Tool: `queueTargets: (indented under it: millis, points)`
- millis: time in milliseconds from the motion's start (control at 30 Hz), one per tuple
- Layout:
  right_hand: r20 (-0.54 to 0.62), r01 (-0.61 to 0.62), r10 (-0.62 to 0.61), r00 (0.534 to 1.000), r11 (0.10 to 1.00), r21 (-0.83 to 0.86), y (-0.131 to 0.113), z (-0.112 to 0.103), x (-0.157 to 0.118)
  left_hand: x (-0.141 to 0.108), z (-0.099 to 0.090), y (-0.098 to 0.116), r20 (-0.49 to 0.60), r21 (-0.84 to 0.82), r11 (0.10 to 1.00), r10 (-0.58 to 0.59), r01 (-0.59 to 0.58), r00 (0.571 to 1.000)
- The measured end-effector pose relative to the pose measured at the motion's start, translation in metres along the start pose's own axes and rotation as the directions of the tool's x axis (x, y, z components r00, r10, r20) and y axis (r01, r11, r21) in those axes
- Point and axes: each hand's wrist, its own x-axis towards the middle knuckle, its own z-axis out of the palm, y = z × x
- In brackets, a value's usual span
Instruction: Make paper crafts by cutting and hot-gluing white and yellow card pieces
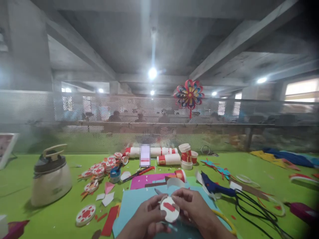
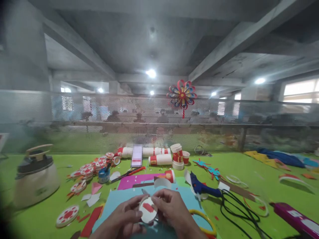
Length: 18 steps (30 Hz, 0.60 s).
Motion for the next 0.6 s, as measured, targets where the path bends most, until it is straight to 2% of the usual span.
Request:
queueTargets:
  millis: [100, 233, 433, 600]
  points:
    - [-0.038, -0.021, 0.02, 0.999, 1.0, -0.011, 0.003, 0.0, 0.002, 0.005, -0.007, -0.011, -0.028, -0.004, 0.998, 0.057, -0.057, 0.998]
    - [-0.018, 0.006, -0.006, 1.0, 1.0, -0.015, 0.01, 0.0, 0.005, 0.012, -0.016, -0.023, -0.043, 0.066, 0.986, 0.154, -0.151, 0.987]
    - [-0.019, 0.036, -0.036, 0.999, 0.999, -0.003, 0.012, 0.004, 0.005, 0.014, -0.018, -0.022, -0.108, 0.124, 0.983, 0.146, -0.132, 0.983]
    - [-0.063, 0.008, -0.008, 0.998, 1.0, 0.012, 0.008, 0.003, 0.005, 0.012, -0.015, -0.018, -0.131, 0.119, 0.989, 0.1, -0.084, 0.986]
